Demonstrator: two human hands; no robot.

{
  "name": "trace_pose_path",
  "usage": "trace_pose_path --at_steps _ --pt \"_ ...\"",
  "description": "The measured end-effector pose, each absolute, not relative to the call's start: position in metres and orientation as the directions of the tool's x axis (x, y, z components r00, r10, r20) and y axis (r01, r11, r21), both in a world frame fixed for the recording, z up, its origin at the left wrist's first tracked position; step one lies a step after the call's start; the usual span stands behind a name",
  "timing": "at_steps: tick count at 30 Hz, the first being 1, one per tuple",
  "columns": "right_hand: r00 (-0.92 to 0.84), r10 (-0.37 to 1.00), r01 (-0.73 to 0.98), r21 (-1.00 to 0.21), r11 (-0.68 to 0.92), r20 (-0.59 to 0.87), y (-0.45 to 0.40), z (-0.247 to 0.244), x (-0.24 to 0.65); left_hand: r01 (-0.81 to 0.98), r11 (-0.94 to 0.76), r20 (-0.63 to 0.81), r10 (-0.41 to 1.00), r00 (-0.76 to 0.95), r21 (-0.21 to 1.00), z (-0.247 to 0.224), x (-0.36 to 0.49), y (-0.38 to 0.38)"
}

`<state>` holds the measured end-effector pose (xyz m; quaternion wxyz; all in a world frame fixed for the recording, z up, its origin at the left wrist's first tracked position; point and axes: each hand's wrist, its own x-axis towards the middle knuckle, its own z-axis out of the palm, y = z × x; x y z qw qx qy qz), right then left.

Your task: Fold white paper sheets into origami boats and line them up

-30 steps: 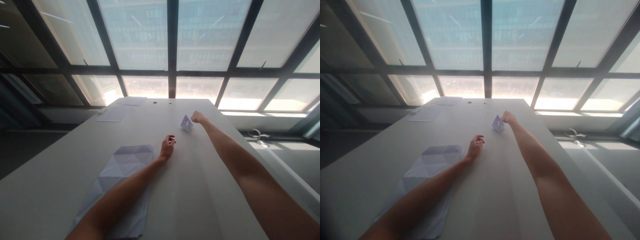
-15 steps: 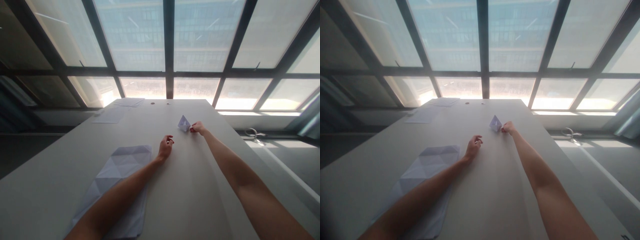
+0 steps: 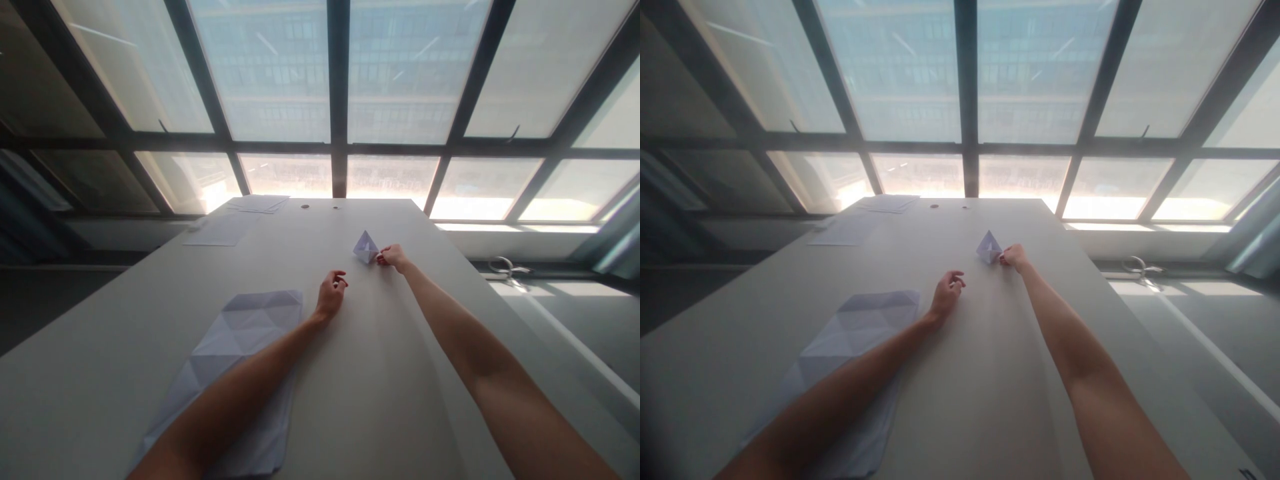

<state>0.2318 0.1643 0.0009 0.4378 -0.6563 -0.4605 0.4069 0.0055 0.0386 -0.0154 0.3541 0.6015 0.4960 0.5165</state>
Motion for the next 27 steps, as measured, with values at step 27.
trace_pose_path --at_steps 27 --pt "0.001 0.991 0.417 -0.901 0.120 0.132 0.050 -0.007 0.152 0.849 -0.375 0.137 0.927 0.349 0.372 0.075 -0.121 0.060"
